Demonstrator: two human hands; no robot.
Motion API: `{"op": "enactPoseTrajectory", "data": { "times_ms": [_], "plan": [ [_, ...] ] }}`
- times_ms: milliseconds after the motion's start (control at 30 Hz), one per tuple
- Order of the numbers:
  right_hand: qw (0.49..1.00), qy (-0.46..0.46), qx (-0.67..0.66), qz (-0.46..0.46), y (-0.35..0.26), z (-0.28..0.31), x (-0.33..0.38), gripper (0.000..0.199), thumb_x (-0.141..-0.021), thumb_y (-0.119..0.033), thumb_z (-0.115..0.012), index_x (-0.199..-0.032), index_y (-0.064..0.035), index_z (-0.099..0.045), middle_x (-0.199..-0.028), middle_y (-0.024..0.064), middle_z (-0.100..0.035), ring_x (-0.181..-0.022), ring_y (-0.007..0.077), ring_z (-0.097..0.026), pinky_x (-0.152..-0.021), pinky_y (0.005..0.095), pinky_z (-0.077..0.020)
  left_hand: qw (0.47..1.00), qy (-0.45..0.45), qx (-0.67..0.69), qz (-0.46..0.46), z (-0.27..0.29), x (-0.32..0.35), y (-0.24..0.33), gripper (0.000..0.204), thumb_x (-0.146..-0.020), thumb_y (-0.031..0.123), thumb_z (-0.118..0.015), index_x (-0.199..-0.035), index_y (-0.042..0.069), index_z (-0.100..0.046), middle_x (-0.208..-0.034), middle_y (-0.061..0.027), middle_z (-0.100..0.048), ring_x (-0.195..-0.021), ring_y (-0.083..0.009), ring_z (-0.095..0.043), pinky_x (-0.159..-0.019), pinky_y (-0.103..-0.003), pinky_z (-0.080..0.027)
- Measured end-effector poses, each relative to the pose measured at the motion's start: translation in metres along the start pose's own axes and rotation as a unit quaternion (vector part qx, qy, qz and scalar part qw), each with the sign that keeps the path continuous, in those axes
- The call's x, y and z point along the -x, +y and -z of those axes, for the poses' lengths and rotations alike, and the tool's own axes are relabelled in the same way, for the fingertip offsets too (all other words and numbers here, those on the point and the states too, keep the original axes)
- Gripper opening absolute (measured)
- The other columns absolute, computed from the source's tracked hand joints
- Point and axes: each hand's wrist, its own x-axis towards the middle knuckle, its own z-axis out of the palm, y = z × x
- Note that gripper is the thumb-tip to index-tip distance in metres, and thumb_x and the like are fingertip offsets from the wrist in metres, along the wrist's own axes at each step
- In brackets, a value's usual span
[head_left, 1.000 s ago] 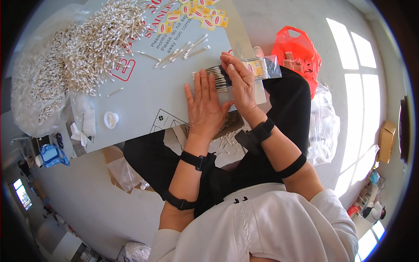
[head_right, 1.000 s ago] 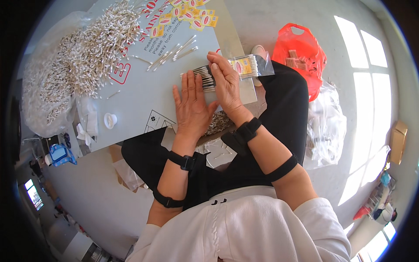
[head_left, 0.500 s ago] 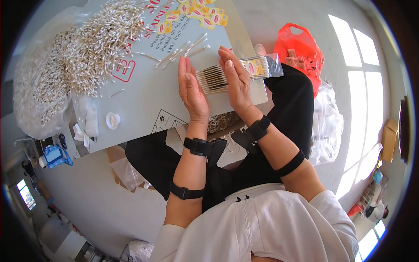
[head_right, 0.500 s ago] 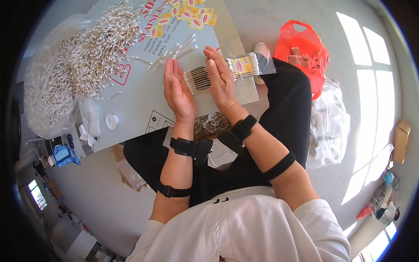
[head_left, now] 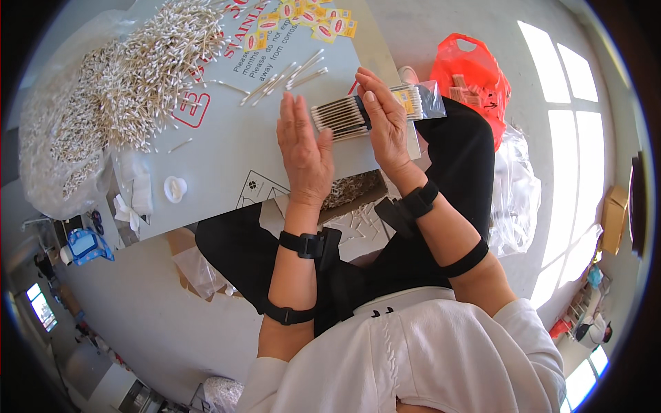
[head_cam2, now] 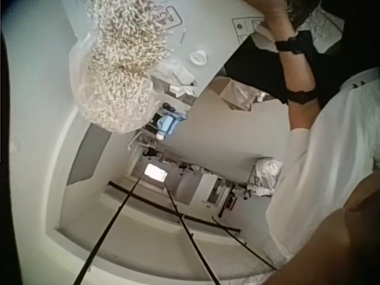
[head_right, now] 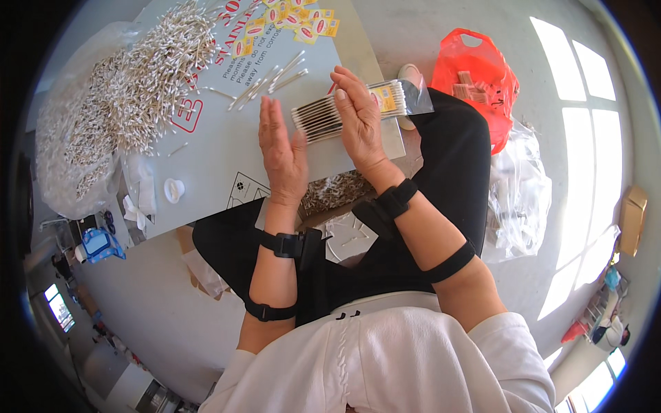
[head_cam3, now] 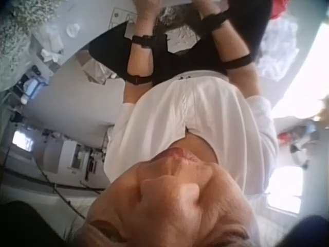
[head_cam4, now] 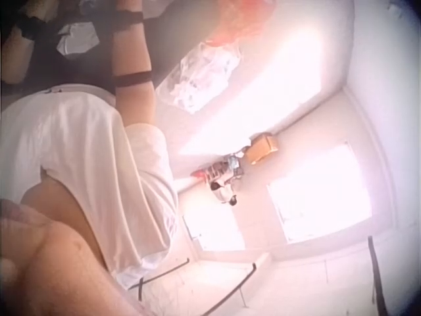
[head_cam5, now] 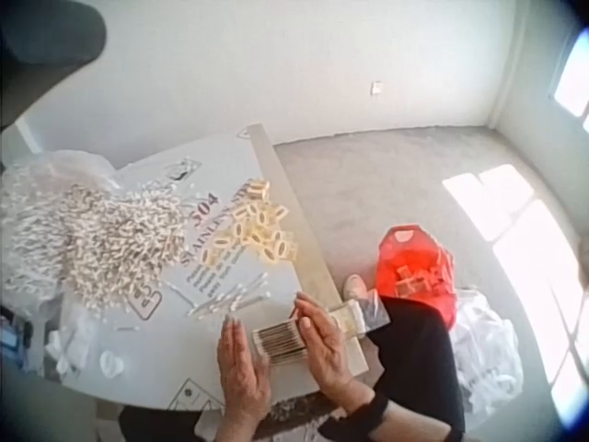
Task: Manually sorting and placing cotton swabs into a small plastic bag at a workstation.
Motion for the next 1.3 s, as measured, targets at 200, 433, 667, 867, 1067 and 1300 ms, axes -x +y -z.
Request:
{"op": "enactPoseTrajectory", "data": {
  "times_ms": [200,433,667,867,1067,1300],
  "plan": [
    [0.999,0.005,-0.026,-0.021,0.002,-0.004,0.005,0.03,-0.102,-0.014,-0.05,-0.125,0.0026,-0.059,-0.138,0.0147,-0.054,-0.124,0.0207,-0.051,-0.106,0.0315,-0.0388,0.918,-0.164,-0.358,-0.052,-0.007,0.008,0.009,0.077,-0.095,0.043,-0.056,-0.153,0.003,-0.025,-0.16,-0.0175,-0.022,-0.15,-0.0311,-0.016,-0.119,-0.055,-0.009],
    [1.0,0.005,-0.014,-0.025,-0.019,0.022,-0.006,0.029,-0.102,-0.013,-0.051,-0.124,0.003,-0.059,-0.136,0.0141,-0.055,-0.124,0.0198,-0.052,-0.106,0.0316,-0.0389,0.921,-0.172,-0.346,-0.054,-0.009,0.005,0.014,0.08,-0.093,0.043,-0.059,-0.153,0.003,-0.025,-0.161,-0.0156,-0.021,-0.15,-0.0311,-0.017,-0.119,-0.055,-0.01],
    [0.86,-0.187,0.446,0.161,-0.041,0.077,-0.023,0.049,-0.082,-0.017,-0.073,-0.128,-0.0091,-0.059,-0.14,0.0075,-0.053,-0.14,0.0315,-0.037,-0.113,0.0475,-0.0321,0.928,-0.154,-0.327,-0.087,-0.015,-0.006,0.01,0.075,-0.094,0.041,-0.058,-0.152,0.004,-0.028,-0.16,-0.0166,-0.024,-0.148,-0.0315,-0.021,-0.118,-0.056,-0.014],
    [0.773,-0.315,0.511,0.208,-0.034,0.053,-0.026,0.073,-0.077,-0.038,-0.074,-0.139,-0.0102,-0.049,-0.145,0.0052,-0.048,-0.143,0.0246,-0.032,-0.121,0.0466,-0.0177,0.911,-0.187,-0.357,-0.083,-0.015,-0.003,0.005,0.07,-0.099,0.043,-0.047,-0.155,0.008,-0.023,-0.162,-0.0126,-0.02,-0.15,-0.0293,-0.017,-0.119,-0.055,-0.011],
    [0.737,-0.335,0.541,0.227,-0.026,0.057,-0.022,0.063,-0.082,-0.035,-0.069,-0.137,-0.0107,-0.052,-0.147,0.0038,-0.046,-0.143,0.0215,-0.033,-0.121,0.0469,-0.0176,0.912,-0.194,-0.354,-0.075,-0.016,-0.003,0.005,0.068,-0.1,0.042,-0.046,-0.155,0.009,-0.023,-0.162,-0.0119,-0.02,-0.15,-0.0288,-0.016,-0.119,-0.055,-0.01],
    [0.702,-0.333,0.589,0.223,-0.042,0.057,0.004,0.058,-0.086,-0.028,-0.066,-0.138,-0.007,-0.05,-0.15,0.0107,-0.041,-0.145,0.0269,-0.029,-0.121,0.0478,-0.0164,0.909,-0.187,-0.363,-0.086,-0.014,-0.003,0.007,0.068,-0.098,0.043,-0.05,-0.152,0.006,-0.03,-0.161,-0.0138,-0.023,-0.149,-0.0283,-0.019,-0.119,-0.055,-0.011]
  ]
}}
